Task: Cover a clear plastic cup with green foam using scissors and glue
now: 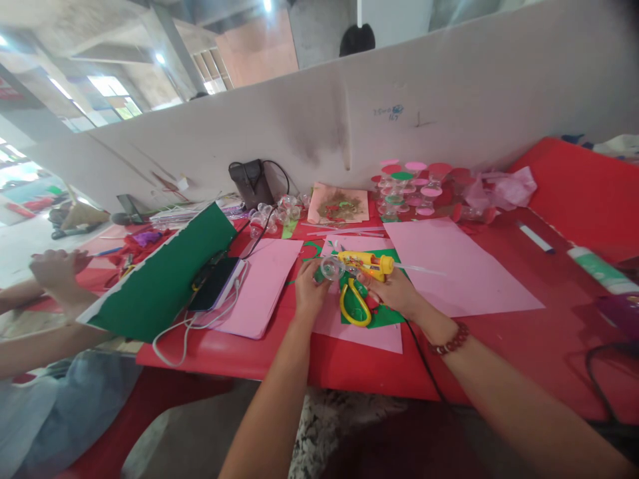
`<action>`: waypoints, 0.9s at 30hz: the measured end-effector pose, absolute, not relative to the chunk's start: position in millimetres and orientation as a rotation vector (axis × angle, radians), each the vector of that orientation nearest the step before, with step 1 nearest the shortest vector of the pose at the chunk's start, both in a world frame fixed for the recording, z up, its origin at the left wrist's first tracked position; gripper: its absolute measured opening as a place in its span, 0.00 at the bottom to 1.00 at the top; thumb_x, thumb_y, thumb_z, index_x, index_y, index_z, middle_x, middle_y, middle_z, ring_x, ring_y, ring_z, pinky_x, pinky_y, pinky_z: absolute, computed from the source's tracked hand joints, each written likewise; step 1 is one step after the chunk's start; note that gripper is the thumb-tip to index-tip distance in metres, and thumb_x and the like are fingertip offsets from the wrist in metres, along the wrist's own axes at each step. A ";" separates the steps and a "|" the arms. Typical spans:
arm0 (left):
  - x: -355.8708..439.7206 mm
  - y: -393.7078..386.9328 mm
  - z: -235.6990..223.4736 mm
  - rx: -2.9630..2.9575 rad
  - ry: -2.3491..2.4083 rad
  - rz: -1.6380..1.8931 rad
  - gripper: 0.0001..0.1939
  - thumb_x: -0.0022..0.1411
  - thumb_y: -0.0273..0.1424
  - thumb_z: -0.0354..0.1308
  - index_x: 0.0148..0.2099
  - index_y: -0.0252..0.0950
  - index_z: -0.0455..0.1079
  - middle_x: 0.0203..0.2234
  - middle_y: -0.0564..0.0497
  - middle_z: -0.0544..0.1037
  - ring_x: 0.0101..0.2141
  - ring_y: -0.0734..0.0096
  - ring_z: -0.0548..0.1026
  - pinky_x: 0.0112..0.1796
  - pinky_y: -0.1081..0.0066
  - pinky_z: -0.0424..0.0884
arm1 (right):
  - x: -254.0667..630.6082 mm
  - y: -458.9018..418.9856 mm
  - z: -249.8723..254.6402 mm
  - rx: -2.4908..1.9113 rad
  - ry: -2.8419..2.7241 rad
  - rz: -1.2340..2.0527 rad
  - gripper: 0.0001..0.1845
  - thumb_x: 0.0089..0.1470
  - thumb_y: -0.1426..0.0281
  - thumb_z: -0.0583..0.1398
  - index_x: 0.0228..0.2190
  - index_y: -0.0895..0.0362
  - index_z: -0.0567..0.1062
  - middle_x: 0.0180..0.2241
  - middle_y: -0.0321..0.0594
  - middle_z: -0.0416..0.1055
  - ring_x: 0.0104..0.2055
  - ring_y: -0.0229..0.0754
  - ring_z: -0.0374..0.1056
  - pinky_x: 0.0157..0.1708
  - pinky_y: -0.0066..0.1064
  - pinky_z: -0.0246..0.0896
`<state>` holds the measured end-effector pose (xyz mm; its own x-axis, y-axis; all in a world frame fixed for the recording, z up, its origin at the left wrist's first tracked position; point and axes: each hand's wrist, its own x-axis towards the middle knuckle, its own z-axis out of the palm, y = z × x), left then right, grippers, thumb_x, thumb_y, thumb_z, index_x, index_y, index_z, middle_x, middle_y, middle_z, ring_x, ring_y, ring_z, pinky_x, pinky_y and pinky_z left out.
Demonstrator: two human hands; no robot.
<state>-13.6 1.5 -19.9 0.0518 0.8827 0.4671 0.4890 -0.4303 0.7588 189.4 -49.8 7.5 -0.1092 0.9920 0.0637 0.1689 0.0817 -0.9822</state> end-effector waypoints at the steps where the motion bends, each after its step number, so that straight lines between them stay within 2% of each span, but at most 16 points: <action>1: -13.7 1.5 -20.0 1.940 1.374 1.340 0.17 0.49 0.25 0.65 0.44 0.36 0.76 0.43 0.45 0.79 0.46 0.60 0.75 0.49 0.62 0.71 | 189.6 -49.6 7.5 -1.230 -1.451 1.139 0.26 0.50 0.44 0.61 0.30 0.56 0.71 0.13 0.28 0.58 0.15 0.33 0.53 0.16 0.27 0.48; 17: -13.7 2.1 -21.0 1.887 1.392 1.355 0.19 0.48 0.23 0.63 0.44 0.36 0.76 0.42 0.46 0.79 0.45 0.60 0.75 0.48 0.62 0.71 | 188.5 -50.8 13.0 -1.270 -1.411 1.146 0.30 0.45 0.41 0.62 0.30 0.57 0.72 0.13 0.28 0.58 0.16 0.33 0.54 0.16 0.27 0.48; 27: -12.6 1.1 -18.8 1.850 1.390 1.360 0.18 0.48 0.24 0.64 0.45 0.36 0.77 0.43 0.45 0.78 0.45 0.60 0.75 0.49 0.62 0.70 | 189.6 -47.9 3.3 -1.263 -1.416 1.153 0.27 0.49 0.44 0.61 0.32 0.56 0.72 0.13 0.28 0.59 0.15 0.33 0.53 0.15 0.27 0.47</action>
